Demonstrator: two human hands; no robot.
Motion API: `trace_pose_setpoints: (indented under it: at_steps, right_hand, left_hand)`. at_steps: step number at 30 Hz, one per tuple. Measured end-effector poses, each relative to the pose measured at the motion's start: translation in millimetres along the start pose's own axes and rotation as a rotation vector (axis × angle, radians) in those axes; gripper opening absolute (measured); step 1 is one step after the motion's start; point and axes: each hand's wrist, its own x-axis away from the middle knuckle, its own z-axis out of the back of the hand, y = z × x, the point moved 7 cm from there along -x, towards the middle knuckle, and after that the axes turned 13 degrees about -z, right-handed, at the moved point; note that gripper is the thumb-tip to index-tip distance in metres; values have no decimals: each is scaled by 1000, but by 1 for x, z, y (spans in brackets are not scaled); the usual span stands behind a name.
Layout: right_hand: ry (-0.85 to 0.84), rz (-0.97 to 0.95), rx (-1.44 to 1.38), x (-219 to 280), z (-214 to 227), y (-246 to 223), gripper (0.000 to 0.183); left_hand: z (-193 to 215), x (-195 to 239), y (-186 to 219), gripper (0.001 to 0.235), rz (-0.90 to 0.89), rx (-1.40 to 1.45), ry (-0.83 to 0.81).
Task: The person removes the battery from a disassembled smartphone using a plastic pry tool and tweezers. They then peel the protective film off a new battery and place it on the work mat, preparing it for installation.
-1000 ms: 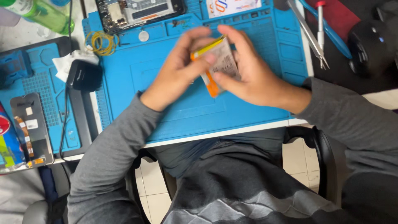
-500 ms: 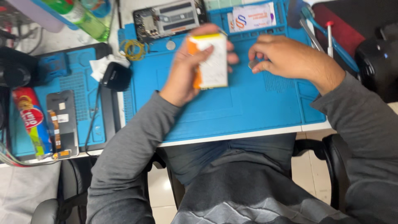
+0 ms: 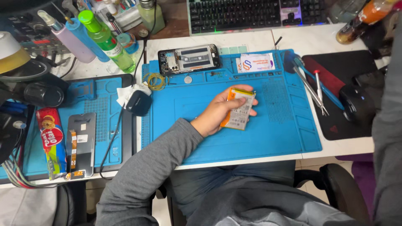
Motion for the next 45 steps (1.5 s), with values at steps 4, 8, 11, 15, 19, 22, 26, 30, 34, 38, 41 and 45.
trace_pose_setpoints:
  at_steps: [4, 8, 11, 15, 19, 22, 26, 30, 34, 38, 41, 45]
  right_hand:
    - [-85, -82, 96, -9, -12, 5, 20]
    - [-144, -107, 164, -25, -23, 0, 23]
    - [-187, -133, 207, -26, -31, -1, 25]
    - [-218, -182, 278, -20, -28, 6, 28]
    - [-247, -215, 355, -11, -25, 15, 31]
    - [-271, -231, 411, -9, -25, 21, 33]
    - [-351, -311, 508, 14, -32, 37, 37]
    - [-483, -422, 651, 46, -38, 66, 40]
    - [-659, -530, 770, 86, -52, 107, 43]
    - [-794, -586, 739, 136, -88, 145, 47]
    - [-726, -605, 528, 168, -107, 165, 40]
    - [-620, -665, 201, 180, -116, 177, 36]
  left_hand:
    - [2, 1, 0, 45, 21, -3, 13]
    - [-2, 3, 9, 46, -26, 32, -62]
    - [0, 5, 5, 47, 1, 32, -40]
    - [-1, 2, 3, 46, 6, 25, -38]
    - [-1, 3, 2, 47, 22, 22, -27]
    - [0, 2, 7, 49, 3, 45, -28]
    - [-1, 3, 12, 55, -27, 67, -44]
    - [-4, 2, 20, 57, -66, 232, -61]
    - [-5, 1, 24, 65, -98, 316, -48]
    - [-2, 1, 22, 67, -64, 92, -38]
    - [0, 2, 25, 66, -162, 24, -20]
    - [-2, 5, 36, 54, -210, 37, -65]
